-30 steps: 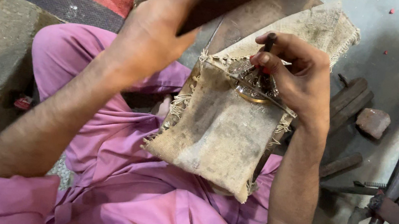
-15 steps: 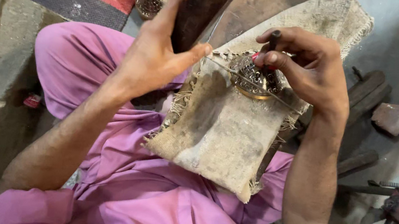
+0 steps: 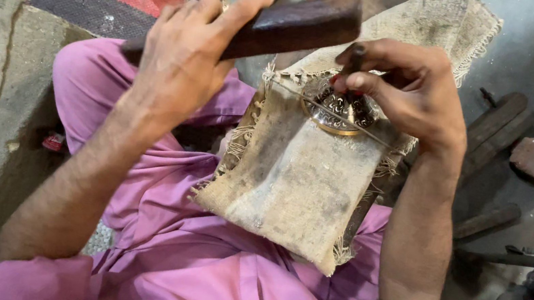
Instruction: The person sits cross-legged and uses a hammer and a small metal punch to engrave a decorative pattern on a brass lampshade. They repeatedly strike the punch to create indentations, occasionally repositioning the lampshade and the punch to continue the design.
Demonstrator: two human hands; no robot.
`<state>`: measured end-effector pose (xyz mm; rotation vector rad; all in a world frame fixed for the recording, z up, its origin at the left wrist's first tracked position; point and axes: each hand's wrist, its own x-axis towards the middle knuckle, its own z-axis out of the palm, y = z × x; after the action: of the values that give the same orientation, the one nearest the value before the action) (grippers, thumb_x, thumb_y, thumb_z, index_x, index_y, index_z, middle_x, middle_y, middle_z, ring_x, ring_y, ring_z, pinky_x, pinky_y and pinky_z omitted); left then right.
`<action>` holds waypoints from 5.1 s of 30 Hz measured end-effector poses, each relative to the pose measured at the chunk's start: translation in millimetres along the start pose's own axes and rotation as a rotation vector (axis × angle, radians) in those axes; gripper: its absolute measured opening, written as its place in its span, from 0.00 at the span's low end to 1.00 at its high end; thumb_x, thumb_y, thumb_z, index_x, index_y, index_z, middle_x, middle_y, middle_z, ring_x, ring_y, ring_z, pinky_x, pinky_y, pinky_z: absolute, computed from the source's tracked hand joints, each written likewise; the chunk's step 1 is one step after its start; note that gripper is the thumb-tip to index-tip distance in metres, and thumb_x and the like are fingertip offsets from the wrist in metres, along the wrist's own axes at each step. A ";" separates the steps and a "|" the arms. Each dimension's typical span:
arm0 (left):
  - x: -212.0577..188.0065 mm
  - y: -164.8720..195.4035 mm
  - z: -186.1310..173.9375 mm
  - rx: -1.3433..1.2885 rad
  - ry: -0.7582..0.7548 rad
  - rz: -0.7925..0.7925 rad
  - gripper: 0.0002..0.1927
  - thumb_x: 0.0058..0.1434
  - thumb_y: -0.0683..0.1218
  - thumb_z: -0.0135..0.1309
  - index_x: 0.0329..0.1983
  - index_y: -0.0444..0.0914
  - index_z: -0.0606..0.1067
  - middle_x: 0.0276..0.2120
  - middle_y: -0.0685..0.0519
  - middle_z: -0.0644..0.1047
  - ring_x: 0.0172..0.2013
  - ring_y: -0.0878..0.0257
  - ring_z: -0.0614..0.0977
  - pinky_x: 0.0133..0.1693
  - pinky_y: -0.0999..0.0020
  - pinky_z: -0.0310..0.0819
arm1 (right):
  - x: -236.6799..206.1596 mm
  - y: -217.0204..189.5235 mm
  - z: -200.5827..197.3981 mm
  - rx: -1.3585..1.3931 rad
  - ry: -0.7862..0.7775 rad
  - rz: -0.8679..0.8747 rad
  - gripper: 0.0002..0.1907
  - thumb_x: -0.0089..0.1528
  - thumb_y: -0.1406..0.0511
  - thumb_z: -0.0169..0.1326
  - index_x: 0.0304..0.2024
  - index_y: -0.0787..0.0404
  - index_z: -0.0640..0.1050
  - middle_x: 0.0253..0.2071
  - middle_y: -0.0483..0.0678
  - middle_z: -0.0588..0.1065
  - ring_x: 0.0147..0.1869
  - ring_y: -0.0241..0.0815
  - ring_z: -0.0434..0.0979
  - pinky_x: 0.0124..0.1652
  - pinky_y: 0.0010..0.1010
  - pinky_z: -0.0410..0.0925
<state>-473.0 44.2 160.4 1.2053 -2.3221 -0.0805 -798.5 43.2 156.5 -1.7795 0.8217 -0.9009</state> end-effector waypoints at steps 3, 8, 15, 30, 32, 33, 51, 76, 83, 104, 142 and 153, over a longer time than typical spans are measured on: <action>-2.9 -4.9 2.7 -0.075 -0.027 -0.048 0.38 0.59 0.36 0.66 0.71 0.47 0.67 0.47 0.43 0.77 0.49 0.42 0.81 0.51 0.50 0.75 | -4.5 5.9 7.9 0.067 0.118 -0.029 0.10 0.72 0.72 0.60 0.54 0.71 0.78 0.43 0.54 0.81 0.47 0.40 0.86 0.47 0.26 0.81; -5.7 -3.2 10.0 -0.457 0.042 -0.027 0.34 0.70 0.38 0.65 0.71 0.43 0.59 0.54 0.40 0.78 0.58 0.42 0.83 0.56 0.53 0.80 | -9.1 9.0 9.1 -0.038 0.127 -0.042 0.12 0.73 0.70 0.60 0.57 0.71 0.77 0.43 0.54 0.82 0.49 0.41 0.86 0.48 0.27 0.82; 4.1 3.2 4.9 -0.514 0.049 -0.085 0.35 0.71 0.38 0.63 0.74 0.44 0.58 0.56 0.40 0.79 0.55 0.47 0.85 0.54 0.58 0.83 | -3.9 8.4 6.1 -0.056 0.076 -0.058 0.12 0.71 0.73 0.61 0.56 0.71 0.78 0.45 0.55 0.82 0.49 0.43 0.86 0.48 0.27 0.82; 14.7 3.7 -6.5 -0.113 0.002 0.029 0.35 0.59 0.37 0.65 0.68 0.42 0.66 0.52 0.42 0.76 0.53 0.42 0.80 0.53 0.48 0.75 | -3.1 3.1 9.0 -0.033 0.086 -0.024 0.11 0.71 0.76 0.60 0.56 0.73 0.78 0.43 0.56 0.82 0.48 0.43 0.86 0.48 0.27 0.81; 14.8 2.1 -5.7 -0.159 -0.027 0.017 0.37 0.59 0.37 0.66 0.71 0.42 0.66 0.52 0.41 0.76 0.50 0.40 0.80 0.52 0.48 0.75 | -2.8 3.5 8.5 -0.011 0.092 -0.018 0.11 0.71 0.76 0.60 0.56 0.73 0.78 0.42 0.56 0.82 0.48 0.43 0.86 0.48 0.27 0.81; 15.4 1.5 -5.7 -0.136 0.000 0.031 0.35 0.61 0.38 0.66 0.70 0.43 0.66 0.53 0.42 0.76 0.52 0.41 0.80 0.52 0.48 0.75 | -2.0 4.0 8.0 -0.020 0.086 -0.035 0.11 0.71 0.76 0.60 0.56 0.73 0.78 0.43 0.56 0.82 0.48 0.43 0.86 0.48 0.28 0.82; 29.4 2.4 -13.8 -0.208 0.018 0.086 0.34 0.61 0.37 0.63 0.70 0.42 0.66 0.52 0.41 0.75 0.53 0.42 0.79 0.53 0.49 0.74 | 0.4 6.3 6.5 0.012 0.104 -0.007 0.10 0.70 0.76 0.60 0.52 0.75 0.78 0.43 0.57 0.81 0.47 0.44 0.86 0.47 0.31 0.82; 28.8 -3.7 -0.4 0.152 0.031 0.149 0.29 0.68 0.36 0.56 0.72 0.47 0.70 0.41 0.45 0.74 0.47 0.46 0.80 0.50 0.47 0.73 | -2.8 20.2 -0.2 0.048 0.075 -0.033 0.12 0.69 0.73 0.61 0.55 0.72 0.79 0.43 0.55 0.81 0.46 0.43 0.86 0.45 0.28 0.82; 7.1 -21.3 -2.2 -0.349 -0.175 -0.154 0.33 0.62 0.40 0.59 0.71 0.42 0.65 0.48 0.37 0.78 0.50 0.39 0.81 0.51 0.48 0.74 | -19.1 55.0 -6.7 0.234 0.345 -0.080 0.08 0.73 0.68 0.59 0.53 0.66 0.79 0.40 0.52 0.82 0.42 0.42 0.87 0.42 0.29 0.84; 8.5 55.7 28.2 -0.537 -0.212 -0.035 0.45 0.63 0.59 0.65 0.76 0.38 0.58 0.67 0.38 0.69 0.67 0.44 0.69 0.67 0.52 0.62 | -146.0 227.3 41.9 0.527 0.796 0.626 0.06 0.70 0.69 0.58 0.42 0.65 0.75 0.40 0.53 0.80 0.32 0.37 0.73 0.29 0.24 0.67; 31.8 60.2 50.9 -0.766 0.320 0.174 0.42 0.64 0.45 0.74 0.71 0.44 0.56 0.67 0.46 0.58 0.66 0.56 0.71 0.62 0.62 0.79 | -95.3 185.4 4.8 1.132 1.201 0.253 0.06 0.63 0.67 0.57 0.39 0.64 0.78 0.42 0.51 0.79 0.40 0.43 0.84 0.44 0.32 0.82; 11.5 -30.7 2.9 -0.265 0.516 0.075 0.44 0.60 0.49 0.75 0.71 0.43 0.59 0.63 0.48 0.67 0.62 0.54 0.72 0.63 0.57 0.77 | -88.6 166.9 30.8 0.724 1.028 0.052 0.23 0.65 0.66 0.54 0.63 0.61 0.72 0.59 0.50 0.78 0.60 0.45 0.81 0.58 0.35 0.77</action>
<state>-456.9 16.2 154.1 0.8800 -1.8347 -0.0424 -840.3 76.2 -27.4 -0.5935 0.9568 -1.8312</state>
